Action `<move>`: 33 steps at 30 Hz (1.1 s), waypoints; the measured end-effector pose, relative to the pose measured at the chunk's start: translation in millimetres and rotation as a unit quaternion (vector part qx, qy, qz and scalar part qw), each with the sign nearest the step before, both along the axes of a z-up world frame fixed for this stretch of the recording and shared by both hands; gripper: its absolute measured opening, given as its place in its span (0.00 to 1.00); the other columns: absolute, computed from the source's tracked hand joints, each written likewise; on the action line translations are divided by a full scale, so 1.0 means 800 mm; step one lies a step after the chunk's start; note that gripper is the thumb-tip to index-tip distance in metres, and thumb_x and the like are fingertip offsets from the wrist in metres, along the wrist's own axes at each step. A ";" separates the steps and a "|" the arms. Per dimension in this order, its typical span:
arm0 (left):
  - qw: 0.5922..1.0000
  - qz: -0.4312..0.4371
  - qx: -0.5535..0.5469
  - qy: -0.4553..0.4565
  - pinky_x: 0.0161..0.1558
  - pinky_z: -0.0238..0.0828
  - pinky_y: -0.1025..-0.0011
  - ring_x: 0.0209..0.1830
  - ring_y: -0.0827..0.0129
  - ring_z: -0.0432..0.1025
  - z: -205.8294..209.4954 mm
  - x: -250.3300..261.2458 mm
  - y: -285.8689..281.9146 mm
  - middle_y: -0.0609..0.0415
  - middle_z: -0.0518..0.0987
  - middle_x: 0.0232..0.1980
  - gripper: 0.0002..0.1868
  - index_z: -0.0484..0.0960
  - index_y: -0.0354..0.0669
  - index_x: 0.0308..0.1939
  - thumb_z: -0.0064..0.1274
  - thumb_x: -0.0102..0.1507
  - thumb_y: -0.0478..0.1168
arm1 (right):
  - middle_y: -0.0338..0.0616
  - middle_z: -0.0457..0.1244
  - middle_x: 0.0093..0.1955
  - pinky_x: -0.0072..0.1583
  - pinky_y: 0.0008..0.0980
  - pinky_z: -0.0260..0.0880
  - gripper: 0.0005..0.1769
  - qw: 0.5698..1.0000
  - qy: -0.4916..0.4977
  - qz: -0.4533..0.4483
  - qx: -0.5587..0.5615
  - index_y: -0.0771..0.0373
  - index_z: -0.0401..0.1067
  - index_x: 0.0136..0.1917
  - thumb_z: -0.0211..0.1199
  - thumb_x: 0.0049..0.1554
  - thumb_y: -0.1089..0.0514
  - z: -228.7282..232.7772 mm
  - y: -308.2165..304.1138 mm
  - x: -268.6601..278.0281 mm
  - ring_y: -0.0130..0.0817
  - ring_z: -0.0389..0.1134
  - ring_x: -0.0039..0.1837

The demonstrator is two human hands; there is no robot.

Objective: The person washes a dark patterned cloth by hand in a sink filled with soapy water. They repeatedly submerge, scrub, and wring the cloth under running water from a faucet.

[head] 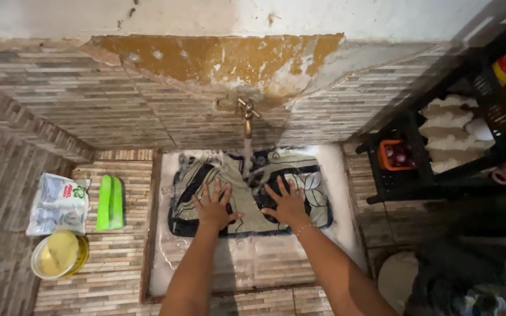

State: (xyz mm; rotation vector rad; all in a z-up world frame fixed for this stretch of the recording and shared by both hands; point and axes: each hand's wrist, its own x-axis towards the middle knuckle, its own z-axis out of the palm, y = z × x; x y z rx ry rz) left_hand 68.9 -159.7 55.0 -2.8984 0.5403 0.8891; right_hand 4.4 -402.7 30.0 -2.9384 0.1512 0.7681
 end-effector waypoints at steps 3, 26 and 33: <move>1.000 -0.015 -0.013 0.015 0.72 0.24 0.27 0.84 0.43 0.18 -0.009 0.012 0.008 0.57 0.21 0.86 0.62 0.31 0.70 0.83 0.47 0.55 0.81 | 0.41 0.18 0.89 0.77 0.70 0.35 0.56 0.998 0.066 0.019 0.005 0.25 0.33 0.84 0.55 0.52 0.18 0.014 -0.009 0.019 0.62 0.25 0.87; 0.993 -0.099 -0.008 0.068 0.75 0.20 0.37 0.84 0.42 0.21 0.073 -0.132 0.075 0.43 0.25 0.85 0.65 0.29 0.61 0.83 0.48 0.57 0.81 | 0.55 0.25 0.87 0.77 0.70 0.24 0.71 0.981 -0.067 0.137 0.120 0.43 0.38 0.85 0.73 0.42 0.20 0.041 -0.036 -0.165 0.64 0.21 0.85; 0.994 -0.104 -0.038 -0.013 0.79 0.35 0.47 0.84 0.49 0.34 0.044 -0.147 0.166 0.47 0.33 0.84 0.48 0.44 0.70 0.80 0.54 0.62 0.65 | 0.57 0.42 0.84 0.71 0.49 0.58 0.41 0.957 -0.215 0.030 0.191 0.48 0.65 0.74 0.67 0.48 0.48 0.012 -0.090 -0.239 0.60 0.43 0.82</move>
